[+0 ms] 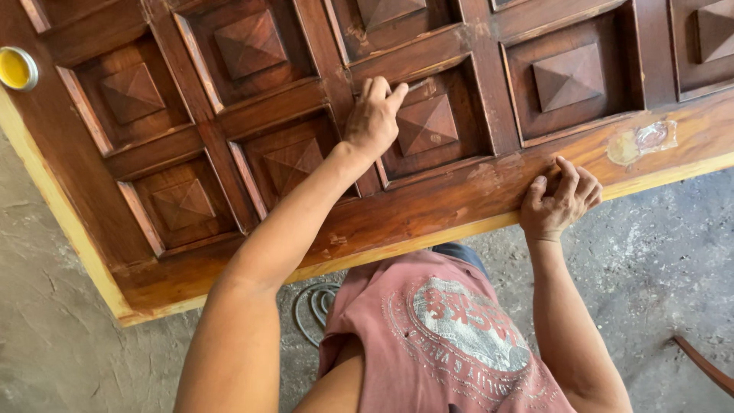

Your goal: The person walks through a workshop, picks up a small knife, and uses it to scrape and press wood filler into holes and damaged spots on a carved wooden door panel, dipping the knife into a can of filler and smoothing the filled areas by hand and with the blade.

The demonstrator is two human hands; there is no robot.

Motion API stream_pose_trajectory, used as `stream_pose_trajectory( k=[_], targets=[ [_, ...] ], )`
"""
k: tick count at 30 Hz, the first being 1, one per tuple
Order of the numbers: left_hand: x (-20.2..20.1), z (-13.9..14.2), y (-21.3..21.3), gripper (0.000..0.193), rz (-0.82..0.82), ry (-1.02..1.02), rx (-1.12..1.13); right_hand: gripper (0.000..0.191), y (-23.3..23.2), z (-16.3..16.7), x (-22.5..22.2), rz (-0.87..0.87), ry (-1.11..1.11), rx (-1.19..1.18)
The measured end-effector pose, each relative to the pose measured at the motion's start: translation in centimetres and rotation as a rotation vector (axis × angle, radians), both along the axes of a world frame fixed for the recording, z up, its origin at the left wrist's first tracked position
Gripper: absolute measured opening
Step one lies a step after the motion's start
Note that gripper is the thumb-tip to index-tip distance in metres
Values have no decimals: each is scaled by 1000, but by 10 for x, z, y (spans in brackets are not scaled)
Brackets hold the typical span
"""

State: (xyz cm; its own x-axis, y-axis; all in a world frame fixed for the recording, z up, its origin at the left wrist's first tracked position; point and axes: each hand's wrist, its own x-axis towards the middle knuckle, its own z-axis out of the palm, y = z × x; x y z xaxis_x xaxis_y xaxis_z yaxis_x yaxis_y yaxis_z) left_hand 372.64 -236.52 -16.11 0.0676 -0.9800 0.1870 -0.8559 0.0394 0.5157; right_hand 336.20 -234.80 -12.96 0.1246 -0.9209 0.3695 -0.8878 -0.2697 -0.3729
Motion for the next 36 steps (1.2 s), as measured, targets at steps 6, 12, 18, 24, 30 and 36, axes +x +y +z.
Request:
stream_pose_trajectory(
  k=[6, 12, 18, 24, 30, 36],
  targets=[
    [-2, 2, 0, 35, -10, 78, -35, 40, 0, -2, 1, 8, 20, -6],
    [-3, 42, 69, 13, 305, 535, 3, 38, -5, -1, -6, 20, -133, 66],
    [-32, 71, 155, 6, 502, 876, -69, 27, 22, 32, 9, 130, -212, 172],
    [-44, 72, 195, 14, 546, 981, -22, 26, 71, 59, 113, 639, -195, 506],
    [-49, 70, 209, 18, 535, 1045, -26, 34, 112, 53, 177, 740, -468, 1144],
    [-31, 62, 265, 14, 561, 825, -239, 23, 114, 38, 162, 679, -425, 956]
  ],
)
